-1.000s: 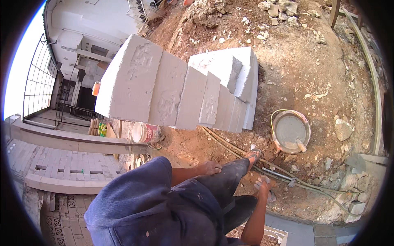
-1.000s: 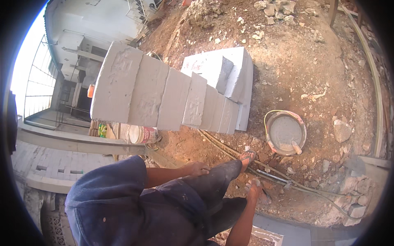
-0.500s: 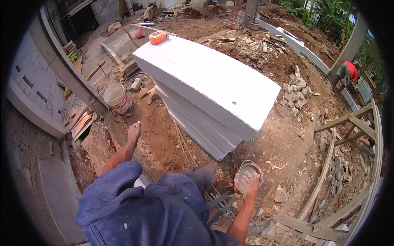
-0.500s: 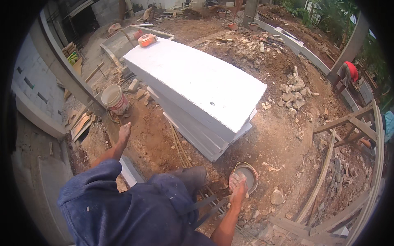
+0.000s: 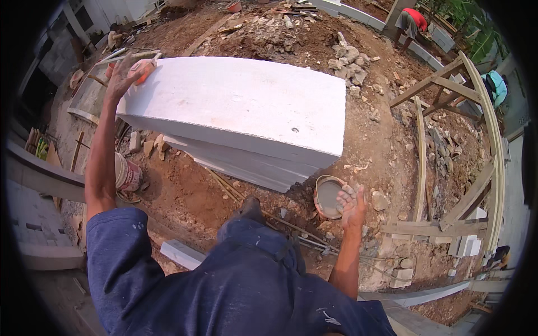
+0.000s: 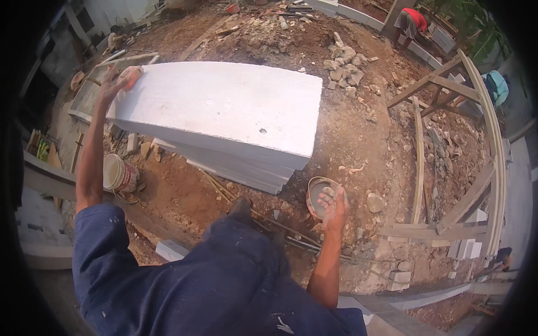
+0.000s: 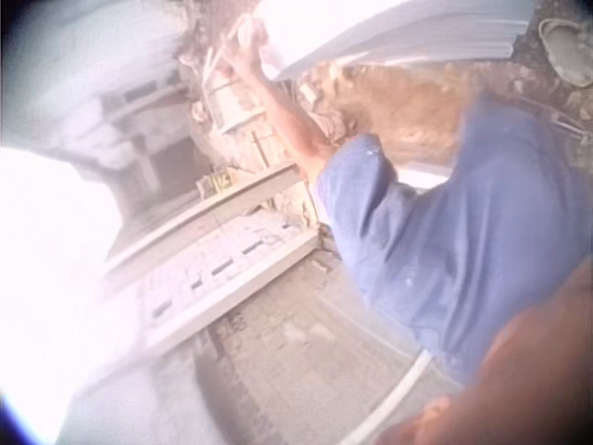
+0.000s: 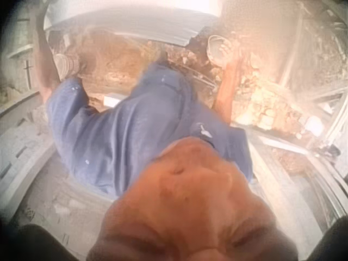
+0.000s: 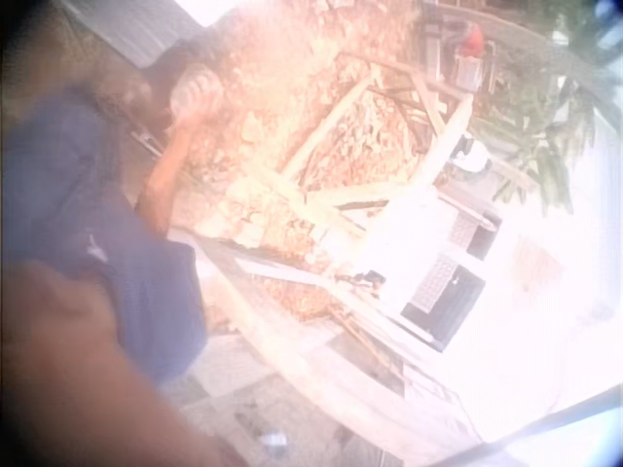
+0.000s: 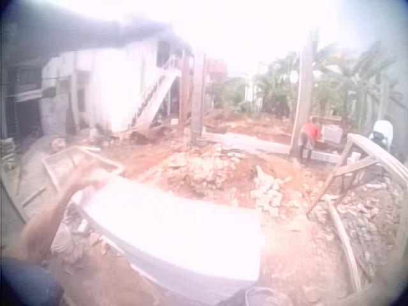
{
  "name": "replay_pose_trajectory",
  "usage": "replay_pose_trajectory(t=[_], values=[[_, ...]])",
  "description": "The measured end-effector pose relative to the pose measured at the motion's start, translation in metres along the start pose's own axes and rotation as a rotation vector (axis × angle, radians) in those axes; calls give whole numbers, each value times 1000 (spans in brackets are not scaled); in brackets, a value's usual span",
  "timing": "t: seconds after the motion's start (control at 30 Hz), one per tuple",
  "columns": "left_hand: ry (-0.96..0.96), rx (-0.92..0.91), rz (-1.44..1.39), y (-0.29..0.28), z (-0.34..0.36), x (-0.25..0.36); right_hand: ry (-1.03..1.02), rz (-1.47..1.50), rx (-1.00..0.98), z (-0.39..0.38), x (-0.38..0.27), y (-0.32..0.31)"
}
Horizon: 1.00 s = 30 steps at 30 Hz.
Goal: The person applies mortar to white rectangular tiles using a trowel, places them along a curved wall base, and taps them into position with a hammer. The person repeats this process for multiple tiles, measuring and adjusting as needed.
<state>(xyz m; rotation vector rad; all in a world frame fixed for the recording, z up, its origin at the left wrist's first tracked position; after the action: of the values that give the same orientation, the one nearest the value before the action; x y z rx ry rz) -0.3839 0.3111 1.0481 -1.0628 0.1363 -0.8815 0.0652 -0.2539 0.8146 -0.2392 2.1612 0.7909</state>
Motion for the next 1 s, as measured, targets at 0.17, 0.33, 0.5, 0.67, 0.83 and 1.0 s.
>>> replay_pose_trajectory(t=[0.17,0.33,0.5,0.67,0.83,1.0], values=[[22,-221,-122,35,49,-109,10,36,139,-22,45,-2],[215,-68,-91,11,56,-36,81,132,349,-70,105,-37],[362,32,-356,-14,25,224,-138,177,201,-108,59,-16],[1156,-348,-221,29,-54,478,-407,-1,-287,-113,-67,67],[1514,-785,-211,88,-105,577,-525,62,-444,-100,-108,84],[1453,-860,-353,137,-79,575,-296,285,-199,-43,-92,53]])
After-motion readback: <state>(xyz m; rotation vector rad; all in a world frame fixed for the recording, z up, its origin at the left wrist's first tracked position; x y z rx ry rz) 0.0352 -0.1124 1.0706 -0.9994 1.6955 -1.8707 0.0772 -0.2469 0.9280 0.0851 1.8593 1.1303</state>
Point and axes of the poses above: each hand's wrist, its own z-axis towards the middle knuckle, its own y-axis out of the palm, x = y × z, the point moved 3 cm from there along z, towards the middle knuckle, and after that the axes turned 14 degrees about y, right-handed, at the moved point
